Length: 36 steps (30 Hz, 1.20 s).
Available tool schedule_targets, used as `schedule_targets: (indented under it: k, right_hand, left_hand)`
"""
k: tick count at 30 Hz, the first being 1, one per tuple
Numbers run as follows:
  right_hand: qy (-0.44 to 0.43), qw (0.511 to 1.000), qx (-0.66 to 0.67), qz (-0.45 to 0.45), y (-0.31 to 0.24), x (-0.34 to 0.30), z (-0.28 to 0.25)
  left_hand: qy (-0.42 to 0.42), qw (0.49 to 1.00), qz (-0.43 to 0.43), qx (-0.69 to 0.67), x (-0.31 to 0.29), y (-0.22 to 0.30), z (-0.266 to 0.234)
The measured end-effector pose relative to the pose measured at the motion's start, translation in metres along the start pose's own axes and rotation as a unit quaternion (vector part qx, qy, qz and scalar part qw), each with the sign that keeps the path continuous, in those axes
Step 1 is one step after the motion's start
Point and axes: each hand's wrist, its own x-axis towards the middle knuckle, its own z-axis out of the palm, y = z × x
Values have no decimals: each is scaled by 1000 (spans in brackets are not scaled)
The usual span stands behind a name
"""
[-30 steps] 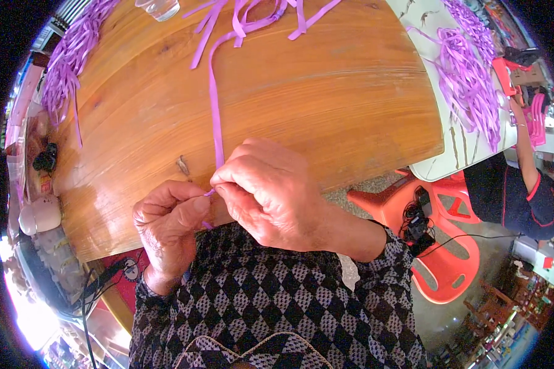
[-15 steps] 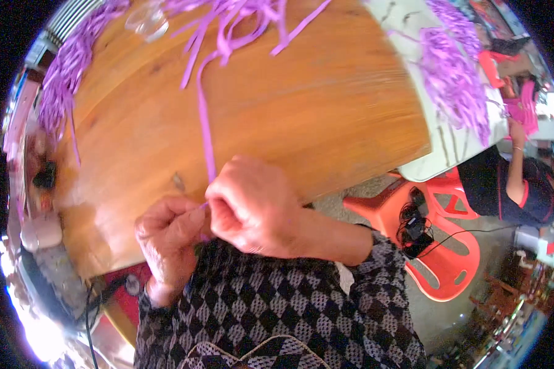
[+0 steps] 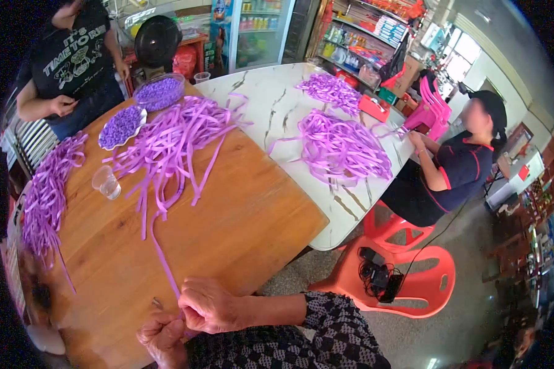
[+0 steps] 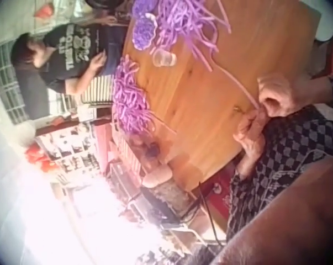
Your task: The person ties knots in purple ribbons by hand, pulling the ends through loops to tighten them. They repeat this process on several ribbons, occasionally picking up new ribbons from the table and setting the knotted ones aside.
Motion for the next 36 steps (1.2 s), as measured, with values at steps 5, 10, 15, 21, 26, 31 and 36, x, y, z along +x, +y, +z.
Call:
schedule_targets:
  k: [5,10,15,21,26,31,36]
  right_hand:
    - [6,997,-73,20,25,7,-2]
    - [-163,932,172,276,0,22,-15]
    - [-261,712,466,457,-25,14,3]
    - [-234,755,353,501,-2,18,-48]
    - [-191,835,155,492,-5,53,-77]
    - [-149,859,123,473,23,42,-79]
    - [-150,878,62,450,44,27,-89]
  left_hand:
    - [29,995,44,85,3,6,-12]
    - [132,987,7,-87,16,8,-7]
    - [-9,961,8,-278,25,42,-12]
    - [52,939,64,-333,40,59,-103]
    - [22,924,63,-377,63,53,-152]
    - [37,914,81,-396,69,39,-175]
    - [63,914,98,-389,57,26,-225]
